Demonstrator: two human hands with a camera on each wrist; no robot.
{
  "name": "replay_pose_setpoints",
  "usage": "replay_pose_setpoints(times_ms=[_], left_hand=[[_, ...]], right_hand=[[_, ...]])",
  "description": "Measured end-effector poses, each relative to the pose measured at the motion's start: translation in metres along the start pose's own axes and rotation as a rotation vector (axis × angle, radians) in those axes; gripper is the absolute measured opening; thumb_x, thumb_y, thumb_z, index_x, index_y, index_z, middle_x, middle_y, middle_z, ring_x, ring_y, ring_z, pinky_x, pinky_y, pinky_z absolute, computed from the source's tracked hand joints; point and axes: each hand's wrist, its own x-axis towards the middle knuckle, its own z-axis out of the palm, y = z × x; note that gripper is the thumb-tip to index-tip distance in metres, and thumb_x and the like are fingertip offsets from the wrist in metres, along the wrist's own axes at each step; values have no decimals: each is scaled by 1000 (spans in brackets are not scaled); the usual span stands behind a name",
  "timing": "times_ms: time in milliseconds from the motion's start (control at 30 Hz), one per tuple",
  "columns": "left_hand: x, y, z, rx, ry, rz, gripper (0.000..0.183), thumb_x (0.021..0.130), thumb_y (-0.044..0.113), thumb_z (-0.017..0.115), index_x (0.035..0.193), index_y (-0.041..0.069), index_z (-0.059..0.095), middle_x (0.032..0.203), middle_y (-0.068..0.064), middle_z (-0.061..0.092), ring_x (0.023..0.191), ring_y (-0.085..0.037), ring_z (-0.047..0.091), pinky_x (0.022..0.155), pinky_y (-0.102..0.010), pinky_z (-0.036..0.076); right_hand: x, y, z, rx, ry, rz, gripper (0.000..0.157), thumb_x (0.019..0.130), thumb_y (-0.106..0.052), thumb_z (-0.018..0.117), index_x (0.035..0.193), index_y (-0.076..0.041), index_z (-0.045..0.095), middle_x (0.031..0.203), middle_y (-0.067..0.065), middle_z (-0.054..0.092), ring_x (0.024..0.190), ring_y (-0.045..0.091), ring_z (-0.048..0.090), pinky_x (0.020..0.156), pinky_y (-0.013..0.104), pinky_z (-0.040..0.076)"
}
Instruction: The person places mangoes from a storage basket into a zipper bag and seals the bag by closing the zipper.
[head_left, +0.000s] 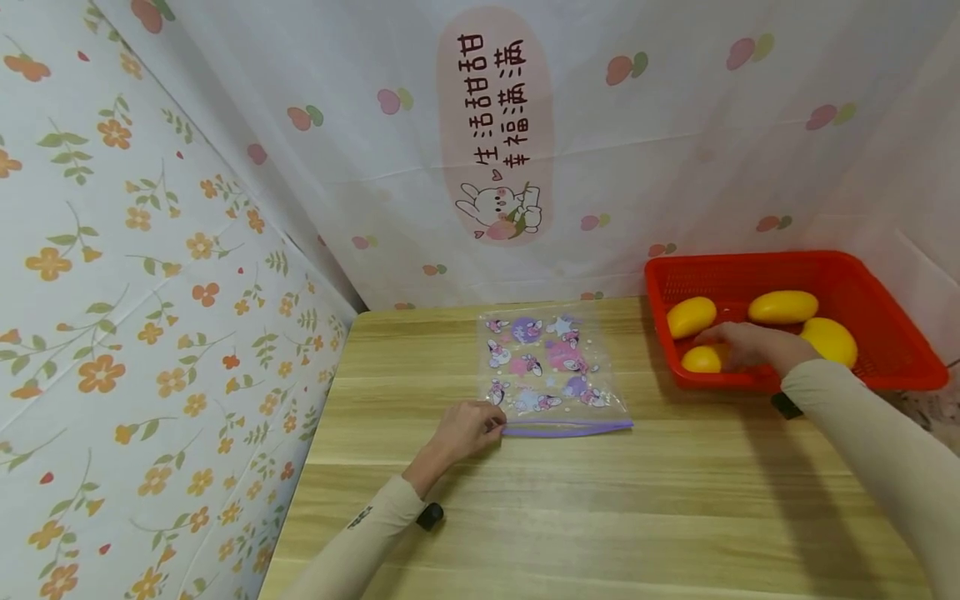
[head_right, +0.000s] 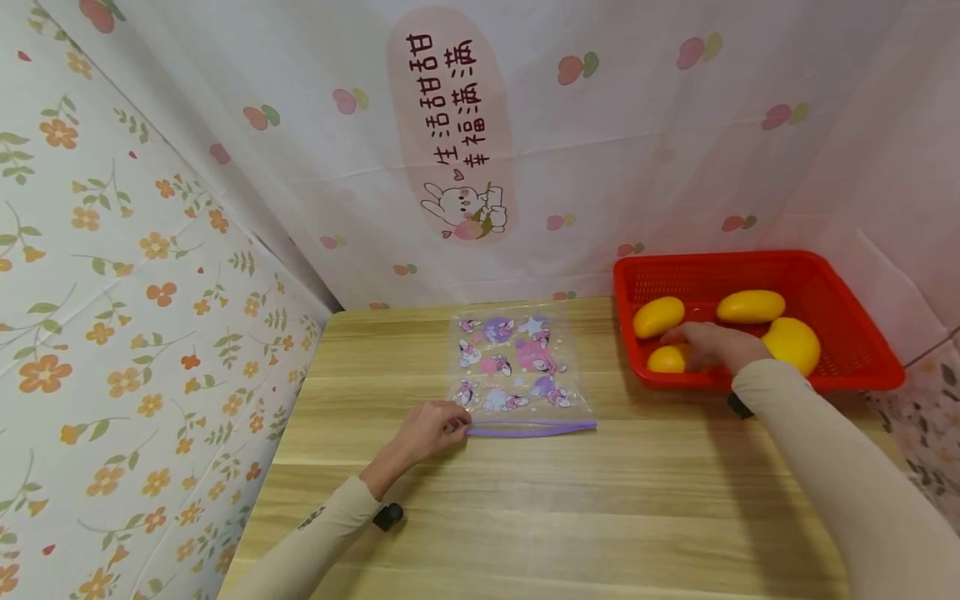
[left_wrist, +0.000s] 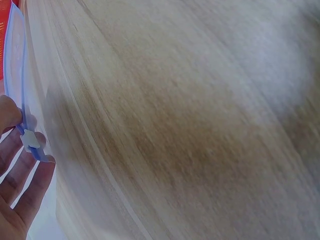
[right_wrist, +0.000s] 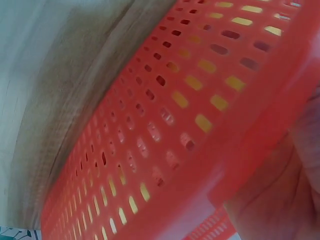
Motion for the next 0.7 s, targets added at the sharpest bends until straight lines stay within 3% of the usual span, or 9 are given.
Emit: replay_pose_setpoints(times_ms=[233, 400, 700], left_hand=[[-1, 0, 0, -10, 7, 12, 6, 87, 14, 80, 92, 15, 77, 89, 4, 74, 75, -6, 68, 60, -18, 50], [0, 0, -1, -11, -6, 3, 6, 88, 15, 79, 93, 16, 77, 90, 5, 73, 76, -6, 68, 59, -16, 49], [-1, 1, -1, -16, -4, -18, 6, 88, 14, 79, 93, 15, 77, 91, 4, 74, 76, -7, 68, 58, -17, 49]], right_hand=[[3, 0, 3, -134, 38, -94, 60, 81, 4, 80, 137, 3, 58, 132, 36, 52, 113, 49, 51, 98, 71, 37], [2, 1, -1, -165, 56, -90, 59, 80, 1, 82, 135, 3, 59, 130, 36, 53, 109, 47, 54, 96, 70, 39], [-6, 2, -7, -85, 99, -38, 70, 76, -12, 89, 136, 5, 57, 129, 36, 53, 106, 47, 51, 95, 72, 39]])
